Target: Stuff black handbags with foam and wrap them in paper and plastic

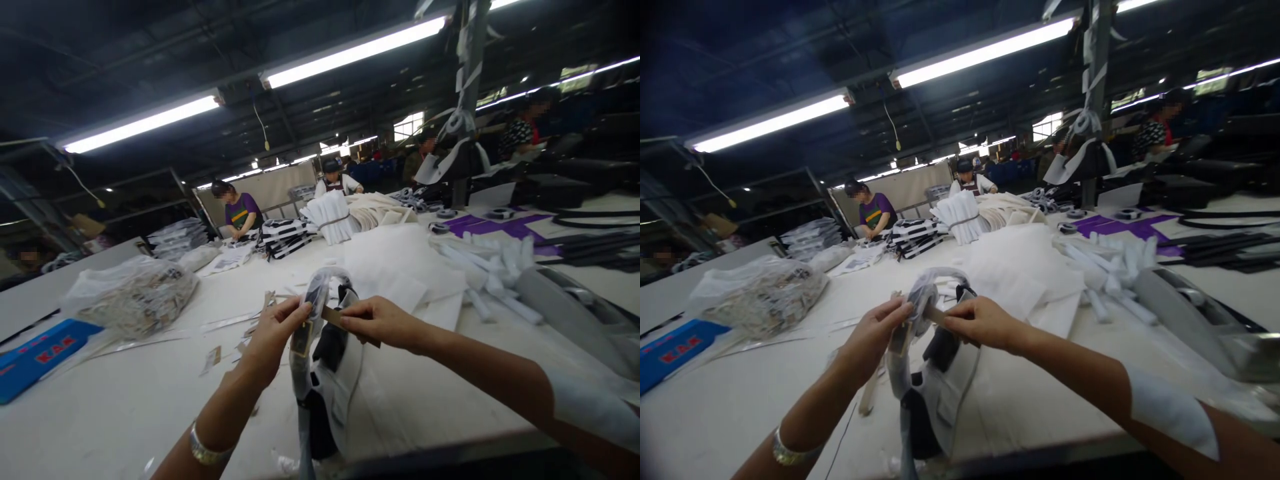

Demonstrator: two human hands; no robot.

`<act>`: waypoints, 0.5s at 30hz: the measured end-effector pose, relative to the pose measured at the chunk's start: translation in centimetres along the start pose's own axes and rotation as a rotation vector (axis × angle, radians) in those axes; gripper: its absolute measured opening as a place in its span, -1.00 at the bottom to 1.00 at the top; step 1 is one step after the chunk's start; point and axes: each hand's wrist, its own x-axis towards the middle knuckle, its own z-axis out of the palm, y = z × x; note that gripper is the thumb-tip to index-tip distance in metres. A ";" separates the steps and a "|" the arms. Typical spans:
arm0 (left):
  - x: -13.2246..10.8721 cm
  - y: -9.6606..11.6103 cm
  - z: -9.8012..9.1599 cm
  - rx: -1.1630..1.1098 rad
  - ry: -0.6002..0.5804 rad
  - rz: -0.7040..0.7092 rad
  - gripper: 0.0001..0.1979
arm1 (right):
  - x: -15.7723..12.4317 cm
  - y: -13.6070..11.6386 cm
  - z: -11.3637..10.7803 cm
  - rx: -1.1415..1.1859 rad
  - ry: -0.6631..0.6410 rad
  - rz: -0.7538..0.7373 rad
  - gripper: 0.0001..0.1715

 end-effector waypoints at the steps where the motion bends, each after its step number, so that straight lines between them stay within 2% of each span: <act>1: 0.0 0.2 0.1 0.013 -0.012 0.017 -0.59 | 0.6 -0.3 0.2 0.007 0.001 -0.012 -0.48; 7: 0.0 0.8 0.3 0.068 -0.024 0.069 -0.59 | 3.1 -1.5 1.1 0.218 0.009 -0.018 -0.53; 11: 0.1 0.9 -0.1 0.137 0.000 0.074 -0.60 | 3.0 -2.0 1.0 0.502 -0.117 0.058 -0.55; 15: 0.1 1.0 -0.6 0.268 0.013 0.174 -0.63 | 2.8 -2.7 1.4 0.584 -0.084 0.084 -0.45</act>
